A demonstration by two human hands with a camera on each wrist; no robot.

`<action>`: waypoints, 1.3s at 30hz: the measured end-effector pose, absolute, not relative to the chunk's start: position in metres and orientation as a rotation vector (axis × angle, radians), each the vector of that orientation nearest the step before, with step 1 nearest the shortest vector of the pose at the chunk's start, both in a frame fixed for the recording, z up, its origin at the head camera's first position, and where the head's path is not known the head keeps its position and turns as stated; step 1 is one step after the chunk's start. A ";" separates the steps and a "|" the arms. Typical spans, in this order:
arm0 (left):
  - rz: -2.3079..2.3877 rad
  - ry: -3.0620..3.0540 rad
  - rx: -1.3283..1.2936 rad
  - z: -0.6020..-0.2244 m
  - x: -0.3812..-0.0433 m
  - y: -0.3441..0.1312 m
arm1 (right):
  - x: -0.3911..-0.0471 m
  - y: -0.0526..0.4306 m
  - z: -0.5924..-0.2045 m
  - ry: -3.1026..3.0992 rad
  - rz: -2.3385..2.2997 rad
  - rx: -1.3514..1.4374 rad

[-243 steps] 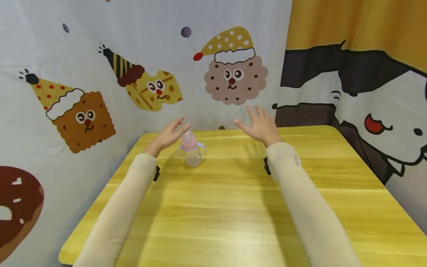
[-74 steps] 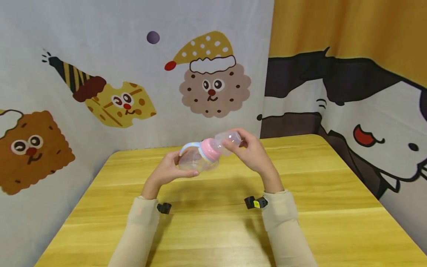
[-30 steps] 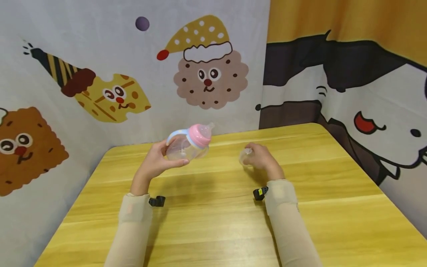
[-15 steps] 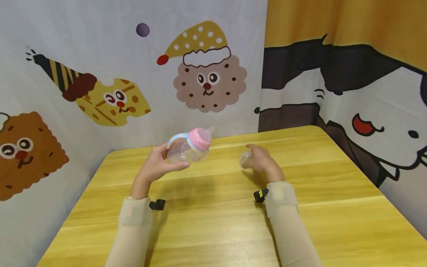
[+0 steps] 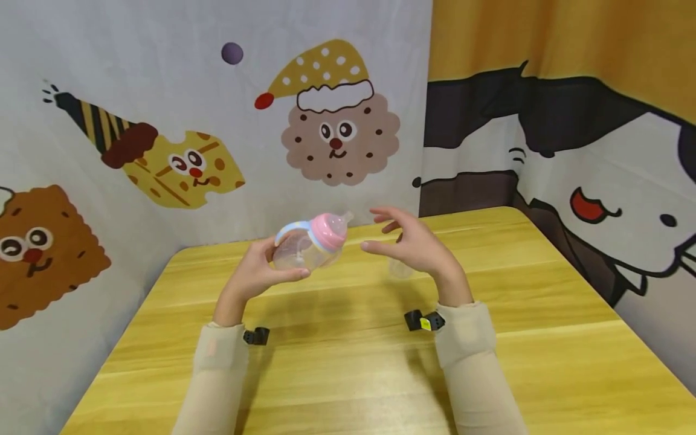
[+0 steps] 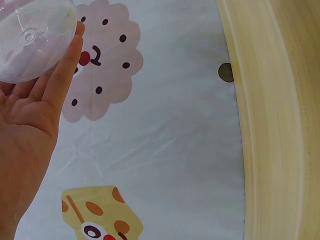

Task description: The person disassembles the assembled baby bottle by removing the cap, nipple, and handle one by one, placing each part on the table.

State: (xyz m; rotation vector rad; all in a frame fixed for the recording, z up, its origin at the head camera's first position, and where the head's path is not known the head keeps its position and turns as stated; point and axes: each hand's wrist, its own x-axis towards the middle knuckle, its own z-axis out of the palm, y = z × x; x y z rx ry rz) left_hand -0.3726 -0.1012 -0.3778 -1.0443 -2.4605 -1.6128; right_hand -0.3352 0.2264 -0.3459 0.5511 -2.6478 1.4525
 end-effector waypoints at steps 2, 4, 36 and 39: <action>-1.618 -2.469 -1.050 -0.376 -0.370 -0.099 | -0.331 0.221 -0.340 -2.641 1.481 0.580; -1.615 -2.469 -1.072 -0.370 -0.365 -0.096 | -0.327 0.216 -0.336 -2.635 1.512 0.613; -1.735 -2.385 -1.301 -0.384 -0.370 -0.081 | -0.324 0.181 -0.338 -2.445 1.669 0.632; -1.782 -2.374 -1.311 -0.384 -0.370 -0.081 | -0.325 0.181 -0.338 -2.444 1.666 0.632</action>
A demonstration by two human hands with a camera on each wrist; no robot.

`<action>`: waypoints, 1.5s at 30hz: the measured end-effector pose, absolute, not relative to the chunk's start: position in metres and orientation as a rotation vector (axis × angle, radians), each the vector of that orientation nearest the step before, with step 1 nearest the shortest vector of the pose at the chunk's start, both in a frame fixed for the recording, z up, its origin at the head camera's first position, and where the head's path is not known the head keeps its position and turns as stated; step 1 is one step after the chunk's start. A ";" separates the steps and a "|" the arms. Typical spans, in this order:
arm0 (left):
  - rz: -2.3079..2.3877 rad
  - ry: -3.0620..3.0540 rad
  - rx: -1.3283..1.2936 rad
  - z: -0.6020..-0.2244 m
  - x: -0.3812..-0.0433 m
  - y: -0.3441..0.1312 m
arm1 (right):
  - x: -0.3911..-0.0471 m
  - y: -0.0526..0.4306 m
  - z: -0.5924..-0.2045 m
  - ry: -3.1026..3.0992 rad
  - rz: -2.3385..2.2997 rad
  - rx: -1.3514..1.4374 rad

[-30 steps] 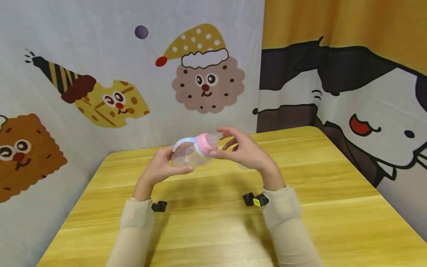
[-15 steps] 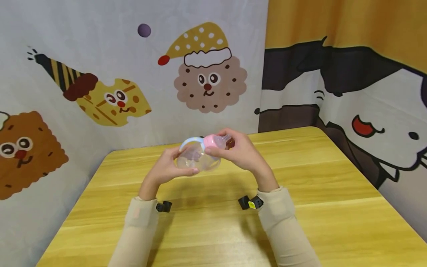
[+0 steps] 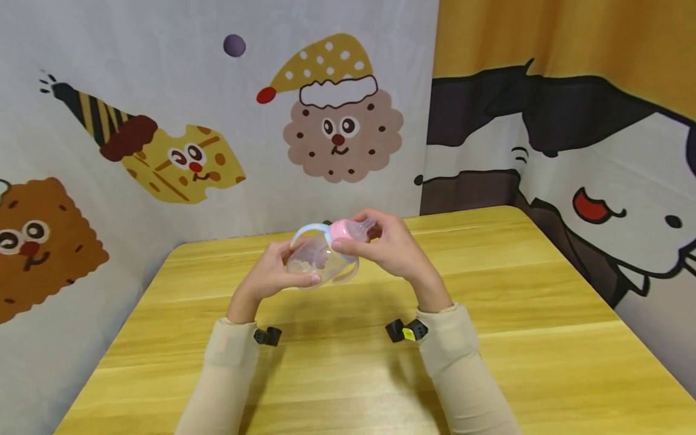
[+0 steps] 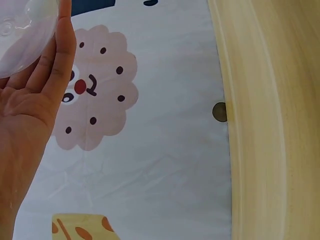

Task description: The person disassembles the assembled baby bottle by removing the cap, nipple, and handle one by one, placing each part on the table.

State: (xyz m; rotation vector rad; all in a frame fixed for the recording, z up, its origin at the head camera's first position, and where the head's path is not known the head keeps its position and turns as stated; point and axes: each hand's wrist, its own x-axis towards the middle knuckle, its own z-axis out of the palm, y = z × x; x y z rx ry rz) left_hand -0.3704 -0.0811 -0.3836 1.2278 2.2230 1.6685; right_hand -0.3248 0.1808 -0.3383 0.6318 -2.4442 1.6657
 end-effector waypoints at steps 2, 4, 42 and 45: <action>1.678 2.203 1.230 -0.383 -0.370 -0.081 | -0.325 0.181 -0.338 -2.438 1.662 0.636; 1.693 2.177 1.223 -0.382 -0.370 -0.081 | -0.325 0.181 -0.338 -2.431 1.657 0.647; 1.710 1.934 1.279 -0.383 -0.369 -0.076 | -0.318 0.200 -0.324 -2.300 1.764 1.162; 1.715 1.942 1.269 -0.384 -0.369 -0.076 | -0.319 0.200 -0.324 -2.273 1.797 1.191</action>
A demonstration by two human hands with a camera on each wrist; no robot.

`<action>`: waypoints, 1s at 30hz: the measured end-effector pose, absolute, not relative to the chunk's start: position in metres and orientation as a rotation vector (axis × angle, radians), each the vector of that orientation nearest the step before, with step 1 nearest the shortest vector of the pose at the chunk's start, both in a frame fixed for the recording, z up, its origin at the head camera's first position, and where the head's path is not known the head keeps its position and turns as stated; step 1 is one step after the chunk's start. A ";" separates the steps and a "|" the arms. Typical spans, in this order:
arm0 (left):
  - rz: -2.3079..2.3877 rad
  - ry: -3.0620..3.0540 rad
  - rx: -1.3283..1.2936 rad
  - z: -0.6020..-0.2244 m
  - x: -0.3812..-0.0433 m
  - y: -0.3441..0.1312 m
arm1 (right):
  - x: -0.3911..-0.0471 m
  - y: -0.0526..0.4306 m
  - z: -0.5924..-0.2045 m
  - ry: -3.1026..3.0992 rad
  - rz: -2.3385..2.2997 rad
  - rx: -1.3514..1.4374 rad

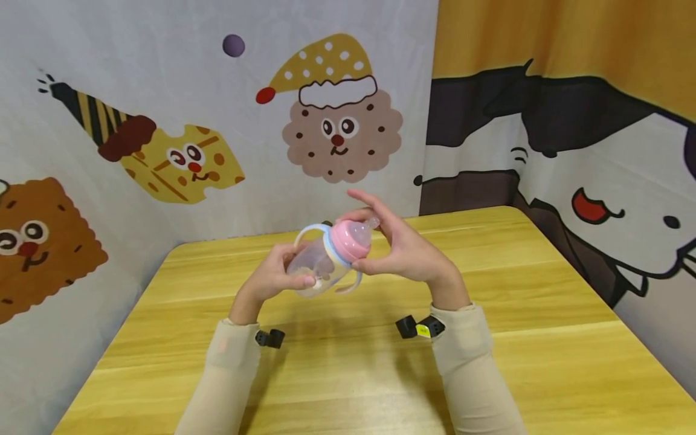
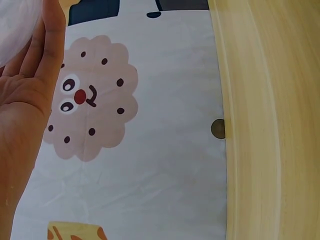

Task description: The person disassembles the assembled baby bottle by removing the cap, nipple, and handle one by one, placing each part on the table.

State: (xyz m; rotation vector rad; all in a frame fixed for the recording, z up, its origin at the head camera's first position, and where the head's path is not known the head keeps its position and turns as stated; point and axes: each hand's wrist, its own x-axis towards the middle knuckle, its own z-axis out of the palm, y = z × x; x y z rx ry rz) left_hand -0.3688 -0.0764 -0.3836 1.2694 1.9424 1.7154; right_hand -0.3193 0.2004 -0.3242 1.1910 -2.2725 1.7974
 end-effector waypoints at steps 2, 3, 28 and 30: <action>1.725 1.960 1.262 -0.384 -0.369 -0.077 | -0.320 0.200 -0.325 -2.264 1.811 1.193; 1.731 1.981 1.258 -0.384 -0.369 -0.077 | -0.320 0.200 -0.325 -2.258 1.813 1.187; 1.699 2.629 1.325 -0.381 -0.362 -0.056 | -0.325 0.190 -0.333 -2.606 1.575 0.186; 1.703 2.604 1.346 -0.376 -0.357 -0.054 | -0.326 0.191 -0.334 -2.621 1.567 0.158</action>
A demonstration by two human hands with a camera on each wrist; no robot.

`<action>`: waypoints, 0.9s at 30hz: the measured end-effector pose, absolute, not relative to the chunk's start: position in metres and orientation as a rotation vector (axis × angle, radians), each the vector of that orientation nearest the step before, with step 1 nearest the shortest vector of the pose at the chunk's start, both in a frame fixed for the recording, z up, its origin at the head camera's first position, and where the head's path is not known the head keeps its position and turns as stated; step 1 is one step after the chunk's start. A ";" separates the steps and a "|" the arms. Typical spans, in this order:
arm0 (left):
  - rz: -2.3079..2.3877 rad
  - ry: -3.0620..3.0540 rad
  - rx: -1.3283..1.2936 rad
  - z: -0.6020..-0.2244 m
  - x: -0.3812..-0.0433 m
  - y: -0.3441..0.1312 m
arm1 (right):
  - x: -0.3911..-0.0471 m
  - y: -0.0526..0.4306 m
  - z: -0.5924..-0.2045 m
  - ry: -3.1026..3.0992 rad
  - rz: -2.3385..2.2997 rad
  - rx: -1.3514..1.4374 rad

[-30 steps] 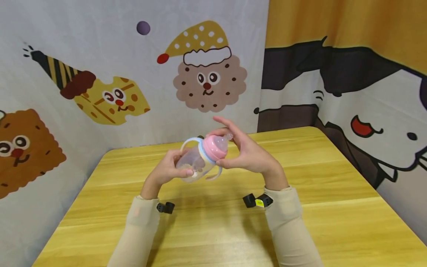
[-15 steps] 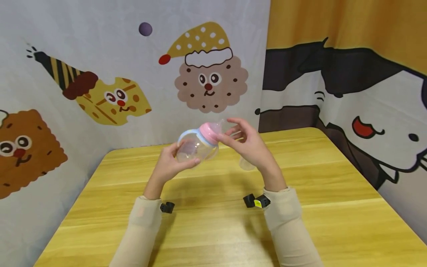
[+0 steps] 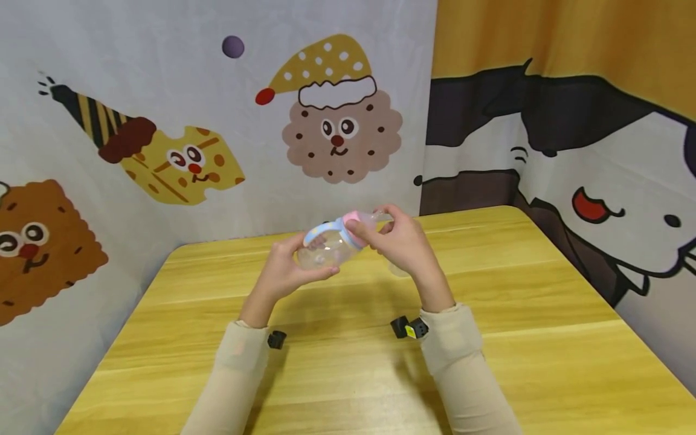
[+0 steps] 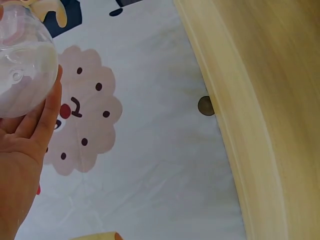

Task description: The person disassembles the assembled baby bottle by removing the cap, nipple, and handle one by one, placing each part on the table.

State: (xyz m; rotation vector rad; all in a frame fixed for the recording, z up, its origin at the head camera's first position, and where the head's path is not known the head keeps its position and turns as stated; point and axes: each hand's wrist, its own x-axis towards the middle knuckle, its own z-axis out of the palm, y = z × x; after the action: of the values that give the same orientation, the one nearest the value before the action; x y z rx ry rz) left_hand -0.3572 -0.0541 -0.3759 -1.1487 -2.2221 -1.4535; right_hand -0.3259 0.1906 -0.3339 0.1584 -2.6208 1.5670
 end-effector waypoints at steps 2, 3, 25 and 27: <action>-1.459 -2.227 -1.160 -0.372 -0.354 -0.054 | -0.327 0.190 -0.335 -2.635 1.566 0.142; -1.462 -2.232 -1.164 -0.370 -0.352 -0.054 | -0.327 0.190 -0.335 -2.637 1.573 0.142; -1.713 -2.404 -1.077 -0.382 -0.362 -0.062 | -0.319 0.190 -0.326 -2.521 1.621 0.348; -1.721 -2.411 -1.079 -0.388 -0.367 -0.063 | -0.319 0.190 -0.325 -2.505 1.622 0.361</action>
State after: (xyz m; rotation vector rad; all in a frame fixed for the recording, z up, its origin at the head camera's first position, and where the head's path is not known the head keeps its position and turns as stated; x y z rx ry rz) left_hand -0.3673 -0.0625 -0.3882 -1.0793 -2.4107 -1.7214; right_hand -0.3185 0.1900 -0.3251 0.3612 -2.5051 1.6215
